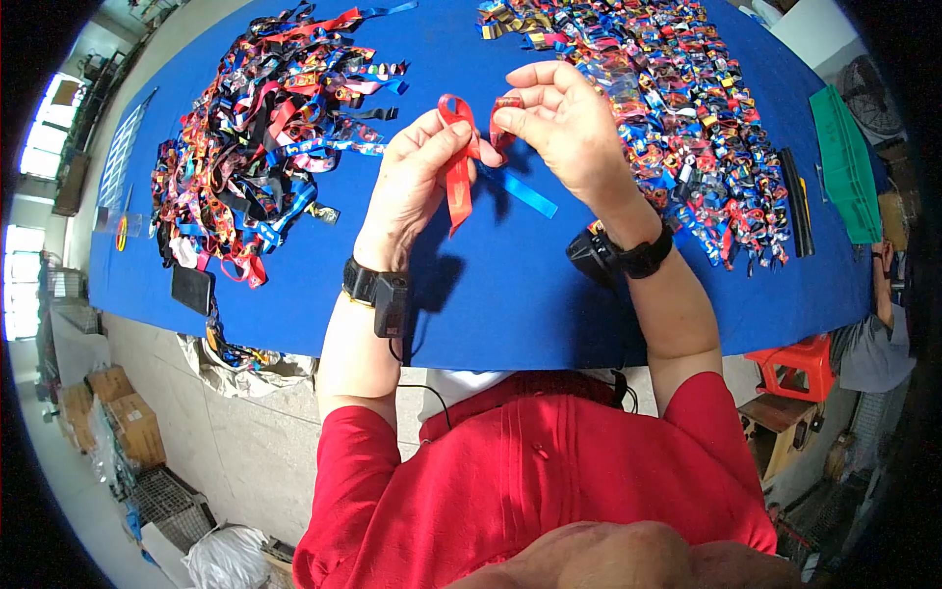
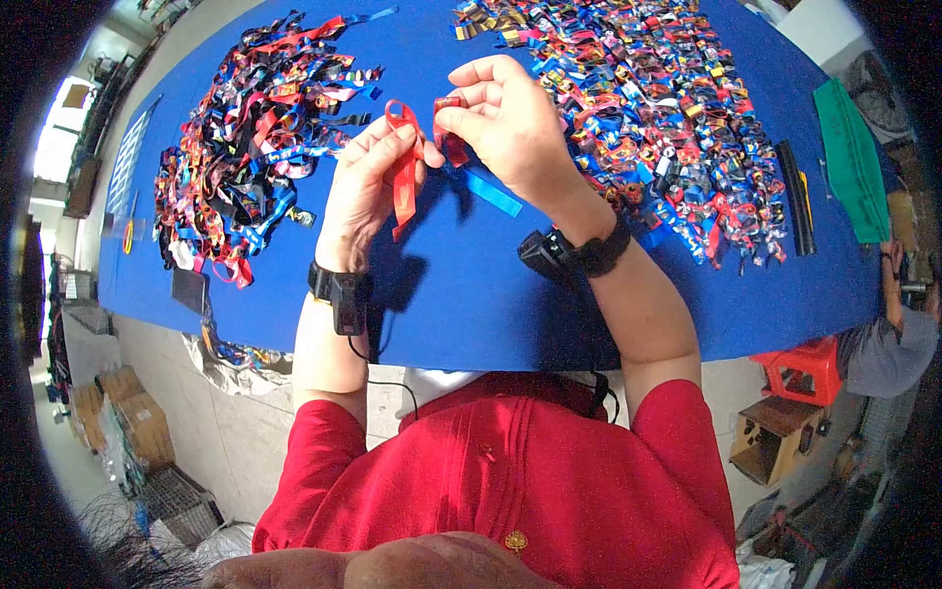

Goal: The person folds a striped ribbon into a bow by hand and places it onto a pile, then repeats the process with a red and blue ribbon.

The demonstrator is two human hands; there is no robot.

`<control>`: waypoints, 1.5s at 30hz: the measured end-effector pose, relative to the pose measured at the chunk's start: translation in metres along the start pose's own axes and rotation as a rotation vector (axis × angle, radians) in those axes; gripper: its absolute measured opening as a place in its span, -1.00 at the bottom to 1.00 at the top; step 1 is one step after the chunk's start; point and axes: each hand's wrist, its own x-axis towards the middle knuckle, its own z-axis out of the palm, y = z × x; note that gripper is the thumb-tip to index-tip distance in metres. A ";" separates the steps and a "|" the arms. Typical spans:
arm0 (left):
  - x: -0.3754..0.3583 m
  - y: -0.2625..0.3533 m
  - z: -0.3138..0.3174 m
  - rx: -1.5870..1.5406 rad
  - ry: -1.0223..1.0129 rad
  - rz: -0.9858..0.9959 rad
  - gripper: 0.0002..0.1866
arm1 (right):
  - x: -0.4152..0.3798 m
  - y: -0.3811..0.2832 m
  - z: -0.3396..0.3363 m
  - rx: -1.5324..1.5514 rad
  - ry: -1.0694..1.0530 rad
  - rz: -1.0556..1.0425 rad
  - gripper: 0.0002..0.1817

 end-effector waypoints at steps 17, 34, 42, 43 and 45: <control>0.001 -0.005 0.000 0.061 0.003 0.073 -0.81 | -0.004 -0.004 0.003 -0.092 -0.073 0.005 -0.59; 0.004 -0.009 -0.005 -0.059 -0.062 0.136 -0.87 | -0.005 -0.001 0.002 -0.065 -0.086 0.023 -0.60; 0.003 -0.009 -0.006 -0.022 -0.079 0.135 -0.89 | -0.003 0.000 0.000 -0.126 -0.069 0.055 -0.60; 0.003 -0.009 -0.006 -0.017 -0.077 0.138 -0.88 | -0.003 0.000 -0.001 -0.130 -0.069 0.058 -0.60; 0.003 -0.008 -0.006 -0.008 -0.070 0.144 -0.88 | -0.003 0.001 -0.001 -0.156 -0.071 0.055 -0.62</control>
